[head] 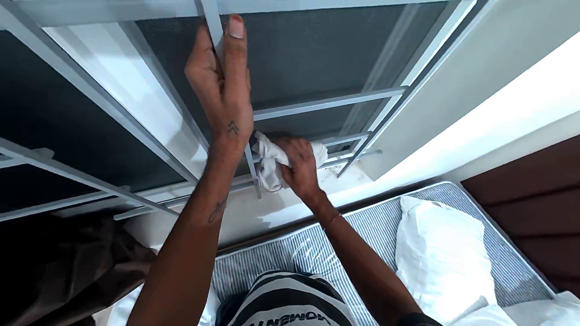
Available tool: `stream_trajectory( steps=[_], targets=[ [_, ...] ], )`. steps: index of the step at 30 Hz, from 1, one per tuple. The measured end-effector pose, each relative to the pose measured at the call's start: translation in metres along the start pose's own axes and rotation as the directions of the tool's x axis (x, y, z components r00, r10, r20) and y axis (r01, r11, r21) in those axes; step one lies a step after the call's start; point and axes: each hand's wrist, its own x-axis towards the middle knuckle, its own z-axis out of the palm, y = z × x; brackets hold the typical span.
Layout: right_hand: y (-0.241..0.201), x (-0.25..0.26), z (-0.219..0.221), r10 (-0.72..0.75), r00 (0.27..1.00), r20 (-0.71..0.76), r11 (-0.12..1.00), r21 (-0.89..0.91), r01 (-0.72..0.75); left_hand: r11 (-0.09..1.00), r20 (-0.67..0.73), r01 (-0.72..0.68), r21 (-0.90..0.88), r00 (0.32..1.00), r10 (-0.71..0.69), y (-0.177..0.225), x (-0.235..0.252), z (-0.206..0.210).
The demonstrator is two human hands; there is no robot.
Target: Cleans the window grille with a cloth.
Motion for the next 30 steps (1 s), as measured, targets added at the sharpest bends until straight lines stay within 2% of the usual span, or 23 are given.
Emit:
stream_trajectory(
  steps=[4,7,11,15,17,20,24,27,30],
  targets=[
    [-0.028,-0.001,0.028,0.112,0.990,-0.087,0.992,0.062,-0.106,0.999,-0.017,-0.046,0.005,0.999,0.046,-0.006,0.001,-0.001],
    [-0.039,0.000,0.044,0.084,0.991,-0.107,0.996,0.031,-0.081,0.999,0.015,-0.046,0.005,0.999,0.046,-0.007,0.001,-0.003],
    [-0.001,-0.014,0.030,-0.093,0.990,-0.109,0.991,-0.105,0.081,1.000,0.059,-0.009,0.011,0.998,0.008,-0.004,0.002,-0.007],
    [0.046,-0.027,0.010,-0.062,0.964,-0.259,0.984,-0.175,0.016,0.999,0.061,0.004,-0.047,0.998,-0.001,-0.003,0.002,-0.006],
    [0.044,-0.027,0.011,-0.008,0.952,-0.306,0.984,-0.174,-0.048,0.997,0.045,-0.013,-0.077,0.999,0.017,-0.005,0.001,-0.004],
    [0.008,-0.020,0.024,0.050,0.972,-0.228,0.989,-0.126,-0.081,0.995,0.042,-0.027,-0.091,0.999,0.031,-0.007,0.002,-0.003],
    [-0.035,-0.009,0.041,0.016,0.996,-0.088,0.996,-0.091,-0.024,0.999,0.080,-0.001,-0.052,0.997,0.005,-0.003,0.001,-0.004],
    [-0.021,-0.005,0.024,-0.022,1.000,-0.015,0.991,-0.136,0.020,0.999,0.084,0.033,-0.019,0.996,-0.031,0.002,0.000,-0.006],
    [0.008,-0.010,-0.003,0.042,0.999,-0.031,0.980,-0.191,-0.048,0.999,0.099,0.042,-0.024,0.994,-0.040,0.004,0.001,-0.006]
  ],
)
